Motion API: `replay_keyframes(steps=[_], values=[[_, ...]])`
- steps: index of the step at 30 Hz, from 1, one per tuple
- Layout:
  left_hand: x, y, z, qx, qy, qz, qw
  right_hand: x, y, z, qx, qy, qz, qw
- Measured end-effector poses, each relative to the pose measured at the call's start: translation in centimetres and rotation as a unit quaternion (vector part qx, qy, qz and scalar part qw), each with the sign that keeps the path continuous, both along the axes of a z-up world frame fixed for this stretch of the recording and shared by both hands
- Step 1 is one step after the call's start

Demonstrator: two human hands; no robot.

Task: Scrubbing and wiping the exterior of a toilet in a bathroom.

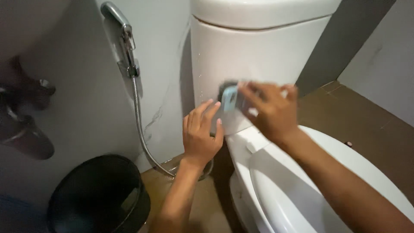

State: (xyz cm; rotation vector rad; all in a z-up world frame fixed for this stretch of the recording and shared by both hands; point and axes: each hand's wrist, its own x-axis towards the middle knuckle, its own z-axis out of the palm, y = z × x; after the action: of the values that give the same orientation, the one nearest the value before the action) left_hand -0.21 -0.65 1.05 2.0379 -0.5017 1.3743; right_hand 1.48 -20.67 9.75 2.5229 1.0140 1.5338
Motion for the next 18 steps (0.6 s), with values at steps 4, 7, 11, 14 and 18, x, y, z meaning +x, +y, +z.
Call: replay_keyframes(steps=[4,7,11,14,18], values=[[0.2,-0.4,-0.2,-0.007,-0.003,-0.006,1.0,-0.1,-0.4,2.9,0.029,-0.001,-0.007,1.0],[0.3,-0.6,-0.3,-0.011,0.0,-0.01,1.0,0.0,-0.3,1.4,0.032,-0.007,-0.003,0.999],[0.3,-0.8,0.0,-0.004,0.004,-0.014,1.0,-0.1,-0.2,-3.3,-0.002,0.029,-0.002,1.0],[0.0,-0.8,-0.1,-0.005,0.008,-0.021,1.0,-0.2,-0.3,-5.8,-0.018,0.062,0.005,0.998],[0.2,-0.7,0.0,-0.01,0.001,-0.023,1.0,0.4,-0.9,-5.5,-0.024,0.06,0.018,0.998]])
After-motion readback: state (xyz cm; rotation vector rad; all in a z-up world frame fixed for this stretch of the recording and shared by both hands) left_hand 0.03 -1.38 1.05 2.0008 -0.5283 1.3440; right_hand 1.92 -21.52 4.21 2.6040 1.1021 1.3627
